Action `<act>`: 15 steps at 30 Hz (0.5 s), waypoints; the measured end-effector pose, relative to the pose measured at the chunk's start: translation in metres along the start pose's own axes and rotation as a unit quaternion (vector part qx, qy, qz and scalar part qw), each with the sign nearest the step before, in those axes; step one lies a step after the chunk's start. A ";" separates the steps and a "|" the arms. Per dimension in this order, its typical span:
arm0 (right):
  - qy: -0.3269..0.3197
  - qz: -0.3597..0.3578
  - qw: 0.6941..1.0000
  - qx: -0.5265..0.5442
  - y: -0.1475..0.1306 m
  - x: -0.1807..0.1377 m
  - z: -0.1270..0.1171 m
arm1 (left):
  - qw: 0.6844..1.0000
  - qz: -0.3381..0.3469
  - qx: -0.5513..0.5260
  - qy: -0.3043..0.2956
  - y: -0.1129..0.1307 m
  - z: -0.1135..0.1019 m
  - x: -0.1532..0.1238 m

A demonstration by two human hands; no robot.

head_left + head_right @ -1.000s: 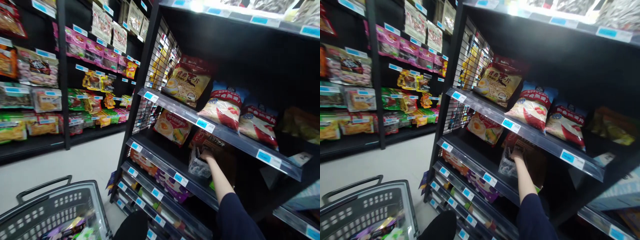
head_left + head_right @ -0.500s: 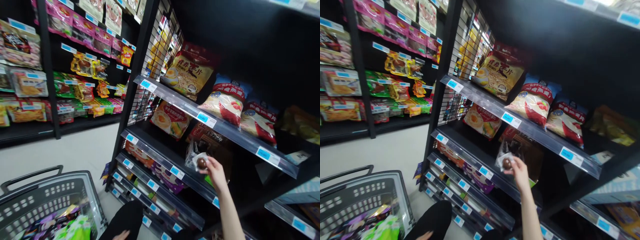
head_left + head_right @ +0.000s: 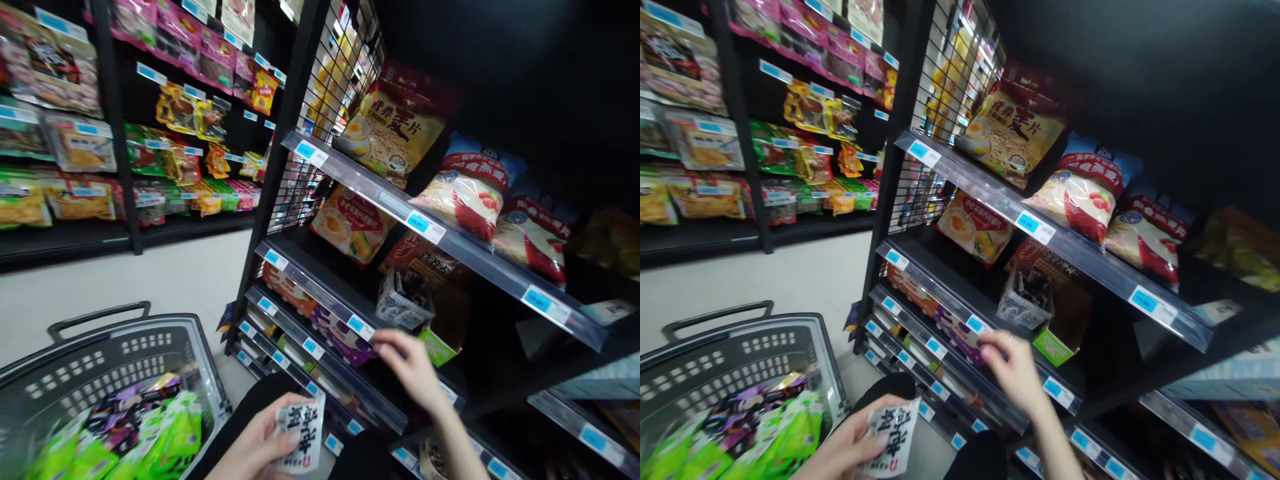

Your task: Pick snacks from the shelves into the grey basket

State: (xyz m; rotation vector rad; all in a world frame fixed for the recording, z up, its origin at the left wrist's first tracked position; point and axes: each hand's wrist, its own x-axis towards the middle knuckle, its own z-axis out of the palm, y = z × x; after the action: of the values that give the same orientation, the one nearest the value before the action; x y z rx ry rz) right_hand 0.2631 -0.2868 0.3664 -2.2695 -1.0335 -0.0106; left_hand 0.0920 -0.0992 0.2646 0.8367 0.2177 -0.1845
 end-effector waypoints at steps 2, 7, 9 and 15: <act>0.073 0.104 0.984 -0.126 0.031 0.047 -0.022 | 0.998 0.043 0.000 0.044 0.007 0.001 -0.007; 0.070 0.255 0.927 -0.267 0.097 0.138 -0.040 | 0.989 0.110 -0.028 0.094 0.016 0.003 -0.024; 0.047 0.276 0.917 -0.284 0.112 0.151 -0.037 | 0.986 0.128 -0.040 0.098 0.015 -0.001 -0.029; 0.069 0.258 0.911 -0.315 0.149 0.154 -0.044 | 0.978 0.132 -0.154 0.056 0.006 -0.022 -0.039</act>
State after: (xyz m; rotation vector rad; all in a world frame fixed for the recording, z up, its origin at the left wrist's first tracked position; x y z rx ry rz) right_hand 0.4817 -0.2795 0.3599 -3.0129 -0.3400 -0.3208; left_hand 0.0535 -0.0752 0.2646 0.5597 0.2325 0.1446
